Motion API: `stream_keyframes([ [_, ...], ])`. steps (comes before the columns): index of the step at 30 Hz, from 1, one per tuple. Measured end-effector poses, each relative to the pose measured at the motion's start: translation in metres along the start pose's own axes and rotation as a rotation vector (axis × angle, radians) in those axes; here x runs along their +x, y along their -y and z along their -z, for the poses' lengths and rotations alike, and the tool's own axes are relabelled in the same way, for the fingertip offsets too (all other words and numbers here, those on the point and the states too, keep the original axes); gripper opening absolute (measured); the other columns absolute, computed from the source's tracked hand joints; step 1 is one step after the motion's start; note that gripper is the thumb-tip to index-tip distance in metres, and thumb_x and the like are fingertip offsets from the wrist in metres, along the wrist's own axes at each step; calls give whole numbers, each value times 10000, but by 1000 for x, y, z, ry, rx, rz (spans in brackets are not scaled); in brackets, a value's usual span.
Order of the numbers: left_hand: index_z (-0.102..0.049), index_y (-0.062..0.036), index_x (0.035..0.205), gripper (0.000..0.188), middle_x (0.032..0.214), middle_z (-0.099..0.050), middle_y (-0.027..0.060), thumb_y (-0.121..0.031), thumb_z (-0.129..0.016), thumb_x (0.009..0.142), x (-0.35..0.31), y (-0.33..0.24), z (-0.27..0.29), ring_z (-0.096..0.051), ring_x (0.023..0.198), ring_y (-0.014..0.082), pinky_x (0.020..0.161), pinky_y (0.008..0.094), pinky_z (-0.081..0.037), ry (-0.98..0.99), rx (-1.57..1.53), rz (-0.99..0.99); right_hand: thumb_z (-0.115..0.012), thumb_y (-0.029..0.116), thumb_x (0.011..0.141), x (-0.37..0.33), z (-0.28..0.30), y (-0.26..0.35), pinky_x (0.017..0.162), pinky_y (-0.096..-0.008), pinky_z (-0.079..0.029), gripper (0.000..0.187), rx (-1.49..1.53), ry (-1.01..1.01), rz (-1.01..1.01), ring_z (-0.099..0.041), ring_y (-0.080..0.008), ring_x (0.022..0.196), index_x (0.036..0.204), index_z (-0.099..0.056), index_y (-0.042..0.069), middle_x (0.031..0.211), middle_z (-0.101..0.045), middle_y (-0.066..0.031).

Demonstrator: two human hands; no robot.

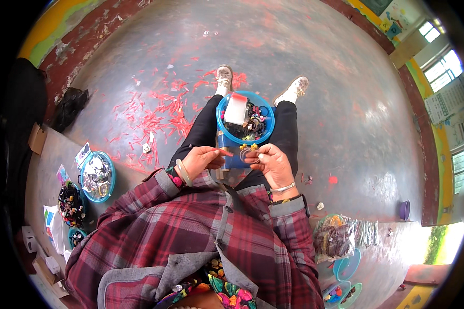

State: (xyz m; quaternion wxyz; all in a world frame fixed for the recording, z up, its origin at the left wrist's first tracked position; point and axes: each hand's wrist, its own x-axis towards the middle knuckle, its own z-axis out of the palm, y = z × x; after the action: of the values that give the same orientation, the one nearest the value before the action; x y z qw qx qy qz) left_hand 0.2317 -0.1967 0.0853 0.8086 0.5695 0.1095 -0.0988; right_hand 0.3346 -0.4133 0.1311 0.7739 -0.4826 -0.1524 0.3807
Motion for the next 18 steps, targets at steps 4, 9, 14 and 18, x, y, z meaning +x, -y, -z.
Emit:
stream_keyframes([
  [4,-604,3,1028,274,861,-622,60,-197,-441,935,-6,-1,-8,-582,759,97,720,247,-496,-24,84,9,-520,8,835,-14,-27,5,687,-266,-528,80,-279,-5,19,-625,-182,821,910,-539,-15,906,-620,-137],
  [9,-592,42,1011,281,819,-637,67,-200,-484,919,-9,1,-14,-585,730,100,682,236,-490,24,442,-151,-538,26,838,-20,-45,10,709,-238,-503,94,-598,16,86,-613,-131,775,918,-546,-22,856,-613,-82],
  [14,-591,45,1010,270,814,-640,71,-187,-491,914,-8,-5,-17,-572,704,94,644,236,-481,10,634,-212,-560,11,796,-16,-50,13,534,-227,-447,52,-1081,-5,165,-570,-93,599,848,-565,10,708,-590,-56],
  [18,-591,46,997,270,811,-638,71,-188,-482,918,-1,1,-10,-570,700,96,645,237,-483,49,567,-250,-571,44,752,-3,-53,10,531,-304,-441,60,-1306,-17,353,-572,-213,601,812,-567,43,680,-571,-92],
])
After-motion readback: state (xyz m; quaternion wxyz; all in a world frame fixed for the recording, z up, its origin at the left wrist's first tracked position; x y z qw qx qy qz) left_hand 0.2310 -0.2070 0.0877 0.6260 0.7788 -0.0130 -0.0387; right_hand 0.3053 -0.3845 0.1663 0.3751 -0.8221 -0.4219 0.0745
